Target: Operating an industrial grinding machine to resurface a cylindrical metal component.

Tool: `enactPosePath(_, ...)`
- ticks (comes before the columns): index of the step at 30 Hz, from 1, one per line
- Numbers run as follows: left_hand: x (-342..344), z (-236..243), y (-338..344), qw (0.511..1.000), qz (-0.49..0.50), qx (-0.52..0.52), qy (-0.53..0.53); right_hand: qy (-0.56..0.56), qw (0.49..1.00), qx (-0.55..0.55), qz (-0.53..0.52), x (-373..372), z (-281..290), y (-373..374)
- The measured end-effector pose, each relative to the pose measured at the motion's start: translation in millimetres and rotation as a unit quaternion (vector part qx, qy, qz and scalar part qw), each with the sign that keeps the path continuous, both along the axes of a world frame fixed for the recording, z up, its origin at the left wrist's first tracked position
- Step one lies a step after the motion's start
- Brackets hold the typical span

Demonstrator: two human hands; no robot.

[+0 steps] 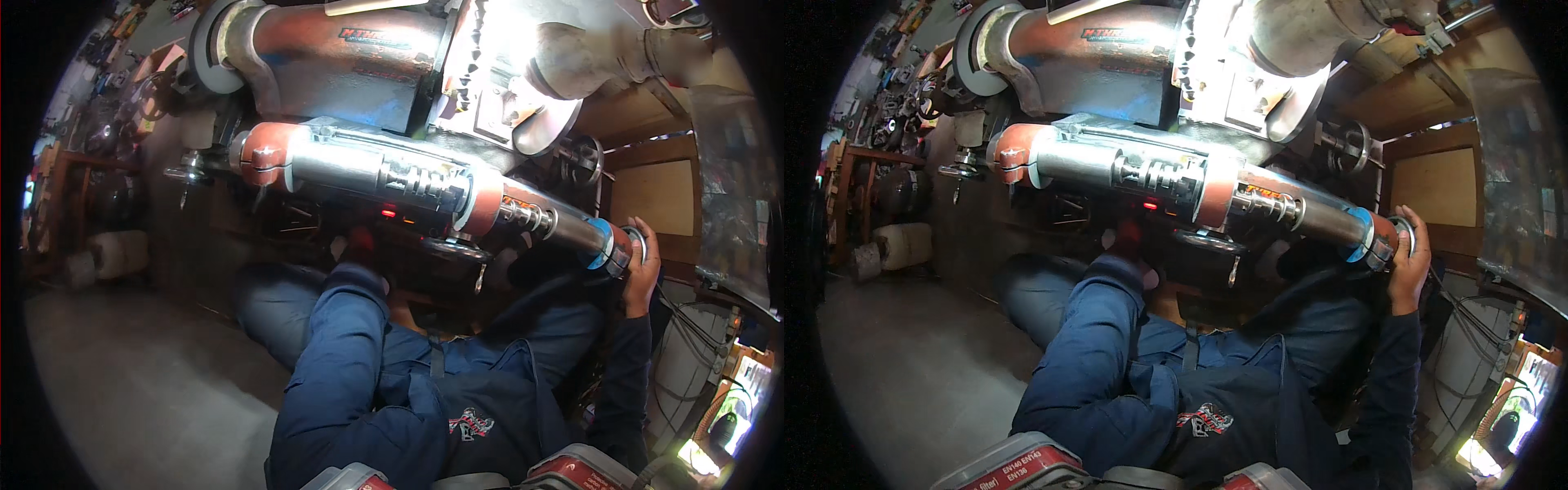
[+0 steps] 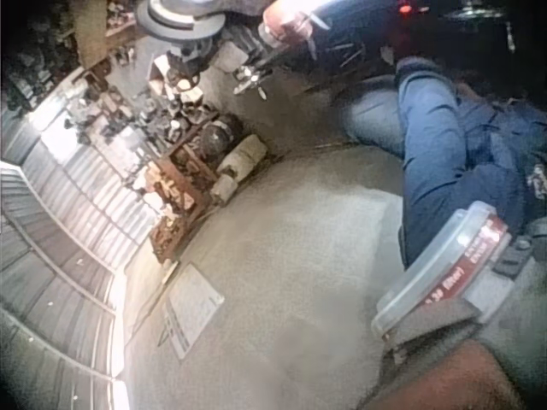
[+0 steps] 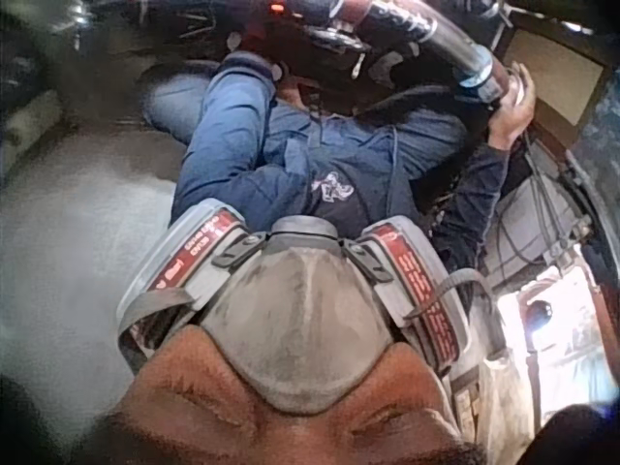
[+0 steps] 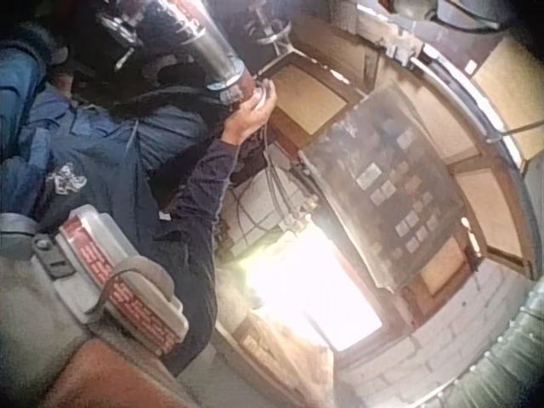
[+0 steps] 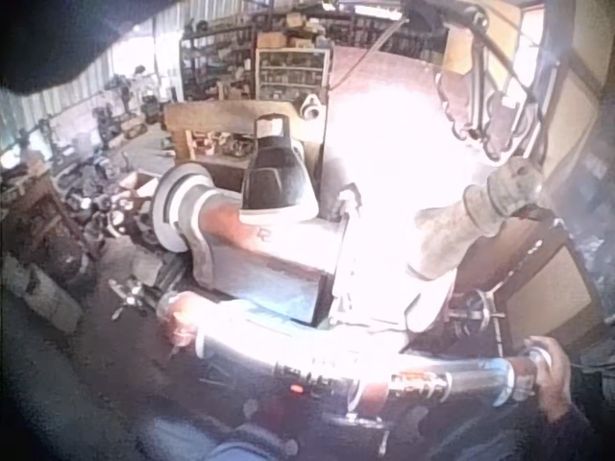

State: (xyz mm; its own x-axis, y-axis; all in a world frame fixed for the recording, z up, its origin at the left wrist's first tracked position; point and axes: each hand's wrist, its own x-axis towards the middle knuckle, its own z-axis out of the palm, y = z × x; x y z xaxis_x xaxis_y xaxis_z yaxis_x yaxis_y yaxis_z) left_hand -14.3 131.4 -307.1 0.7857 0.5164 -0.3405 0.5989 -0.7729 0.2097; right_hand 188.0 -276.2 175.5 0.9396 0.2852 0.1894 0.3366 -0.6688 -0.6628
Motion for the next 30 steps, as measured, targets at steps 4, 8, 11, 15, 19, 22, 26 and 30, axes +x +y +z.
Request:
enactPosePath(4,-3,6,-1,1.0,-0.01,-0.013,0.006,-0.02,1.0,-0.003,0.006,2,-3,-2)
enactPosePath(8,-4,9,-4,1.0,-0.02,-0.02,0.008,0.002,0.999,0.033,-0.001,3,-5,-3)
enactPosePath(11,-4,9,-8,0.999,-0.026,-0.029,0.007,0.001,1.0,0.031,0.0,3,-6,-4)
enactPosePath(15,-5,3,-13,0.999,-0.033,-0.036,0.015,0.01,1.0,0.029,0.003,4,-7,-5)
enactPosePath(19,-6,-3,-18,0.998,-0.039,-0.045,0.019,0.007,1.0,0.029,0.008,4,-6,-4)
enactPosePath(22,-4,-6,-23,0.998,-0.041,-0.052,0.02,0.012,0.999,0.034,0.009,3,-4,-2)
enactPosePath(26,4,-14,-30,0.997,-0.044,-0.059,0.019,-0.004,1.0,0.017,0.0,1,-1,2)
enactPosePath(30,13,-20,-35,0.997,-0.043,-0.067,0.025,-0.01,1.0,0.018,0.009,0,2,4)
